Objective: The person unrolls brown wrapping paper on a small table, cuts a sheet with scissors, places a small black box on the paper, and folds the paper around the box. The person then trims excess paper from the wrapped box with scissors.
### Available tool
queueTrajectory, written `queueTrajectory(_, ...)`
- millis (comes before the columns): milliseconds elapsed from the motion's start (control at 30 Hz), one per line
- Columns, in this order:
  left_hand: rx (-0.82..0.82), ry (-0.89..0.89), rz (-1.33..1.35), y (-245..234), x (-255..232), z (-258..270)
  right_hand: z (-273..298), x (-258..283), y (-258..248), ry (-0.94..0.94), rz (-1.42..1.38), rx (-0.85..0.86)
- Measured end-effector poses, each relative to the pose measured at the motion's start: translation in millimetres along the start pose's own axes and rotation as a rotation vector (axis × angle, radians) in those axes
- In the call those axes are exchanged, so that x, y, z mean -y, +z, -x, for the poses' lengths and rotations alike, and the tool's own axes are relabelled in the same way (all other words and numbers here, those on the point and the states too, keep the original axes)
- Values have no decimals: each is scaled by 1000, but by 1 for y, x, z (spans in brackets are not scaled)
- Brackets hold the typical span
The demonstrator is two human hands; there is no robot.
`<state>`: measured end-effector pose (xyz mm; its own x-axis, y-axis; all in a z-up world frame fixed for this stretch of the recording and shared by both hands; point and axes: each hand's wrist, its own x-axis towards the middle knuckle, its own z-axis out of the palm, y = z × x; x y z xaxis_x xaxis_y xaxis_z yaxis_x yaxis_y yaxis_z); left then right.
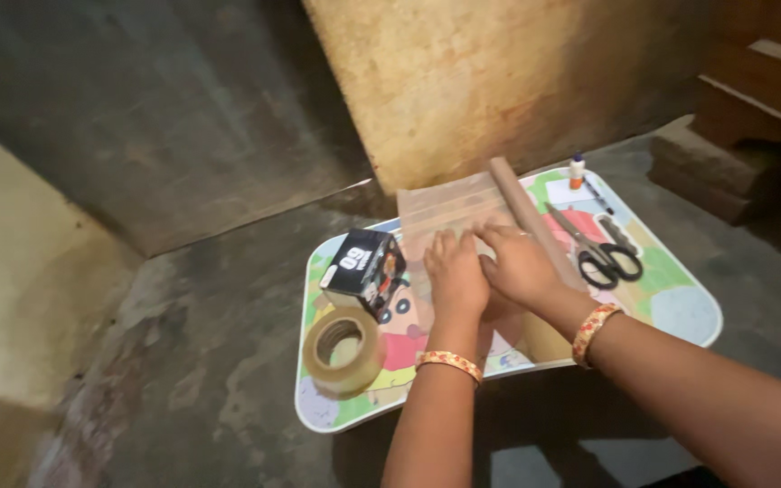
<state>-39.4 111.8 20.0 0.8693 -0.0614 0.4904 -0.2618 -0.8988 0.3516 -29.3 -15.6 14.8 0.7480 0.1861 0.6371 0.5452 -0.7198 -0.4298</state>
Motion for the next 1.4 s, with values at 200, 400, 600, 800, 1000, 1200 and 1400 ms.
queueTrajectory(200,-88,-136,-183,-44,59,2,-19,50,54,64,-232,124)
queueTrajectory(400,-202,-374,-183,-72,99,-6,-27,87,84,74,-294,192)
queueTrajectory(600,82,-604,-273,-89,107,-17,-35,99,100,209,-380,295)
queueTrajectory(800,82,-688,-225,-102,105,-14,-33,87,111,202,-431,278)
queueTrajectory(1000,-63,-566,-144,-113,80,-10,-28,55,115,325,-446,332)
queueTrajectory(1200,-216,-467,-87,-117,37,-24,-34,18,109,354,-626,241)
queueTrajectory(1400,-178,-596,94,-94,2,-43,-39,11,59,802,-1056,231)
